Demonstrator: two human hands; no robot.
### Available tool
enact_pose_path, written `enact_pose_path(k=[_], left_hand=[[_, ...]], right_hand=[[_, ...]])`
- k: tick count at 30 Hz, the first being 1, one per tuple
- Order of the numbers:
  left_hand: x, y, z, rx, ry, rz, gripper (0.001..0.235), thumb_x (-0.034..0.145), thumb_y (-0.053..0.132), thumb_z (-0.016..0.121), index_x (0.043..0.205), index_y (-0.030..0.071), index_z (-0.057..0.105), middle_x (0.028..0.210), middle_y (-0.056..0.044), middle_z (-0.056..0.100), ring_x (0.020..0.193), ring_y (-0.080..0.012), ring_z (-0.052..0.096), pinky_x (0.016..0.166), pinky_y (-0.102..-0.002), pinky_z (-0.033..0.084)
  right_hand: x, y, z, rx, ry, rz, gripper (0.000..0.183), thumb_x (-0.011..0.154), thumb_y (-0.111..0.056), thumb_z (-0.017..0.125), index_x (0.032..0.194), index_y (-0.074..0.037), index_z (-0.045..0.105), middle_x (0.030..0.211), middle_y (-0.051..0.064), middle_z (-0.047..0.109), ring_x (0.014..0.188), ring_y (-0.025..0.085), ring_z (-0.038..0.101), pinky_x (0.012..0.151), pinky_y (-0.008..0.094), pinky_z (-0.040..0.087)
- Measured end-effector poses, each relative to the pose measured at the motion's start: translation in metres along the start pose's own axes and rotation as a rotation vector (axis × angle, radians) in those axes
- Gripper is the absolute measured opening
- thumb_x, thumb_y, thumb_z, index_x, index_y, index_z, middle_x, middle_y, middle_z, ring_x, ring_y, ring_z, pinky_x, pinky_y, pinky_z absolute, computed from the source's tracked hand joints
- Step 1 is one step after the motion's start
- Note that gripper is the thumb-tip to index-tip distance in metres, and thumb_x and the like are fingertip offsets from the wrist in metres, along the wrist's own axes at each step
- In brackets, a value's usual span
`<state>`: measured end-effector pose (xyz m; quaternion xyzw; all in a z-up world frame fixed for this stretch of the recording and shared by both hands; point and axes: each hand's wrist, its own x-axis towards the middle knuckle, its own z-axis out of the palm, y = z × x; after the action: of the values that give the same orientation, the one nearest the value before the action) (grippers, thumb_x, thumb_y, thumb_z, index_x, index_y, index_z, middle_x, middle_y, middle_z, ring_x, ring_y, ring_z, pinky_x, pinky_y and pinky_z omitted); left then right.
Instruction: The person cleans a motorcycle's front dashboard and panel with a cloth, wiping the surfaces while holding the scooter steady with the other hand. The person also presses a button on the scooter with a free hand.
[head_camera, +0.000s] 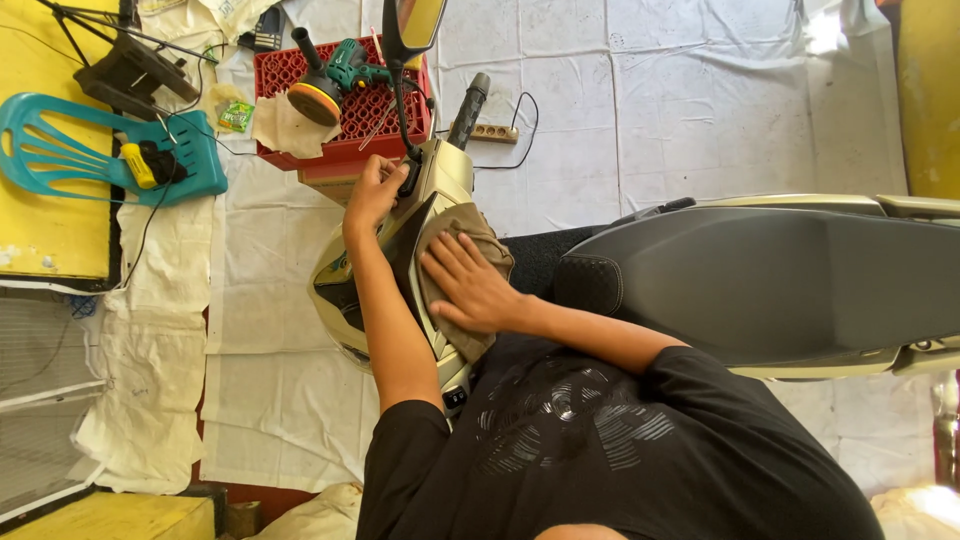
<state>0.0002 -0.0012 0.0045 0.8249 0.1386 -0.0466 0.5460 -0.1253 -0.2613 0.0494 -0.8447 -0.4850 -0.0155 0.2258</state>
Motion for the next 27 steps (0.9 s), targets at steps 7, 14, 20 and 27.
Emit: enact_pose_path(k=[7,14,20,27], left_hand=[[0.000,0.005,0.000,-0.014,-0.004,-0.022,0.032,0.098,0.036,0.069,0.098,0.008,0.053,0.083,0.001,0.056,0.072,-0.0113,0.054,0.062,-0.030,0.051],[-0.004,0.008,-0.002,-0.012,-0.009,0.012,0.034,0.096,0.036,0.072,0.098,0.008,0.053,0.084,0.002,0.056,0.074,-0.0104,0.054,0.062,-0.030,0.051],[-0.005,0.006,0.000,-0.007,-0.006,0.021,0.033,0.096,0.034,0.074,0.099,0.007,0.053,0.084,0.001,0.056,0.073,-0.0109,0.053,0.062,-0.030,0.051],[0.000,0.003,0.000,0.004,0.000,0.033,0.032,0.097,0.034,0.071,0.099,0.008,0.054,0.084,0.001,0.058,0.074,-0.0107,0.055,0.062,-0.030,0.052]], right_hand=[[-0.009,-0.007,-0.003,0.066,-0.063,-0.185,0.089,0.102,-0.064,0.033,0.156,0.006,0.030,0.161,0.031,0.027,0.153,0.044,0.019,0.123,0.057,0.009],[-0.019,-0.018,-0.011,0.049,-0.077,-0.163,0.089,0.102,-0.065,0.038,0.155,0.007,0.033,0.162,0.029,0.030,0.154,0.045,0.022,0.127,0.057,0.013],[-0.004,-0.004,-0.014,0.116,0.057,-0.111,0.089,0.103,-0.065,0.038,0.155,0.007,0.034,0.163,0.031,0.032,0.155,0.047,0.023,0.128,0.057,0.013],[-0.016,-0.013,-0.001,0.096,-0.055,-0.162,0.089,0.102,-0.064,0.037,0.155,0.007,0.034,0.163,0.029,0.031,0.153,0.044,0.023,0.125,0.058,0.010]])
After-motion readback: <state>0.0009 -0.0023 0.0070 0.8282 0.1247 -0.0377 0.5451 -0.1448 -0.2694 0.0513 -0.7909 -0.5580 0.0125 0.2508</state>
